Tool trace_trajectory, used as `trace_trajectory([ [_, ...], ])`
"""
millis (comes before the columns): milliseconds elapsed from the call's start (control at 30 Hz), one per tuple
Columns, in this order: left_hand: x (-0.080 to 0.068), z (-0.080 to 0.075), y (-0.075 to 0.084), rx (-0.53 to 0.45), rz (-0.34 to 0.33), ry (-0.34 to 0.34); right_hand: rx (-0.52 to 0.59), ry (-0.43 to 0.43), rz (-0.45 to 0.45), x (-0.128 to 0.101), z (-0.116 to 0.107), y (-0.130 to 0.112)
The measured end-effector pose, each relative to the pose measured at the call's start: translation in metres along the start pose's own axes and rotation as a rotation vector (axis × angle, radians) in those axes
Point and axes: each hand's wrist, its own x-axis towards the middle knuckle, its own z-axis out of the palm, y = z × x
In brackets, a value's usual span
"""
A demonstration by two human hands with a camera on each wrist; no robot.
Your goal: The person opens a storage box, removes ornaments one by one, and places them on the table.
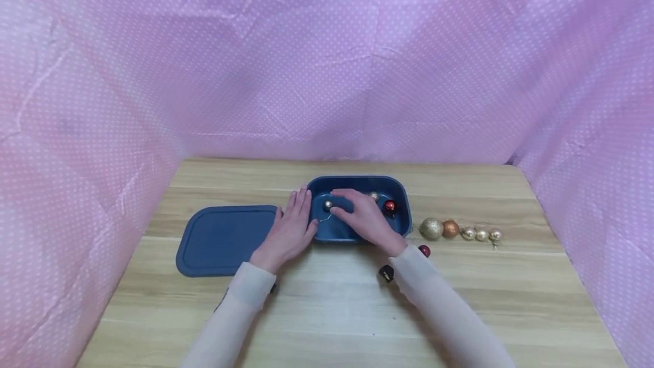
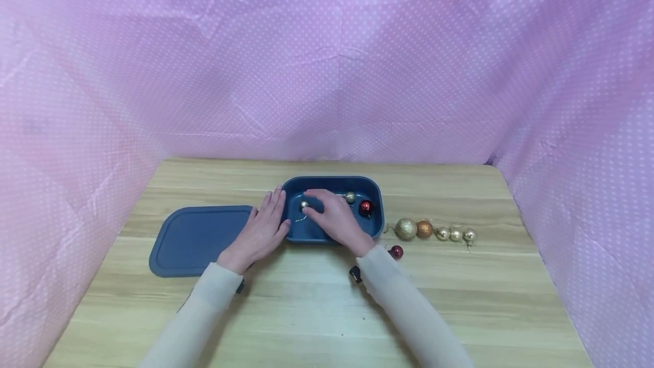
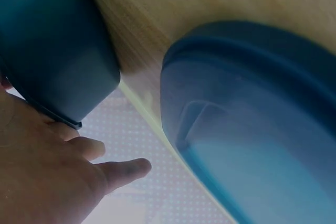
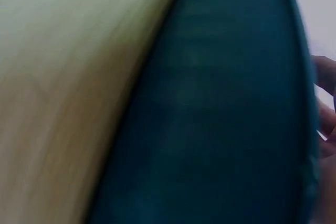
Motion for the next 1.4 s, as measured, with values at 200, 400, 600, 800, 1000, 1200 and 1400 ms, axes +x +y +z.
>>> trace_trajectory([
  [200,0.000,0.002,0.003,0.006,-0.008,0.002,-0.004,-0.075,0.095,0.015,0.009,0.003],
  [400,0.000,0.005,0.002,0.002,0.009,0.027,-0.025,-0.133,0.163,0.025,0.014,0.006],
  [600,-0.002,0.003,0.002,-0.017,0.006,0.019,-0.051,-0.154,0.159,0.031,0.018,0.008],
  [800,-0.002,0.004,0.002,-0.018,0.004,0.025,-0.066,-0.157,0.127,0.036,0.021,0.009],
  [1000,-0.002,0.003,0.002,-0.029,0.007,0.025,-0.090,-0.157,0.124,0.038,0.023,0.011],
  [1200,-0.003,0.003,0.002,-0.022,0.009,0.021,-0.110,-0.152,0.102,0.038,0.025,0.013],
  [1400,-0.003,0.003,0.002,-0.027,0.010,0.020,-0.115,-0.149,0.105,0.037,0.026,0.014],
])
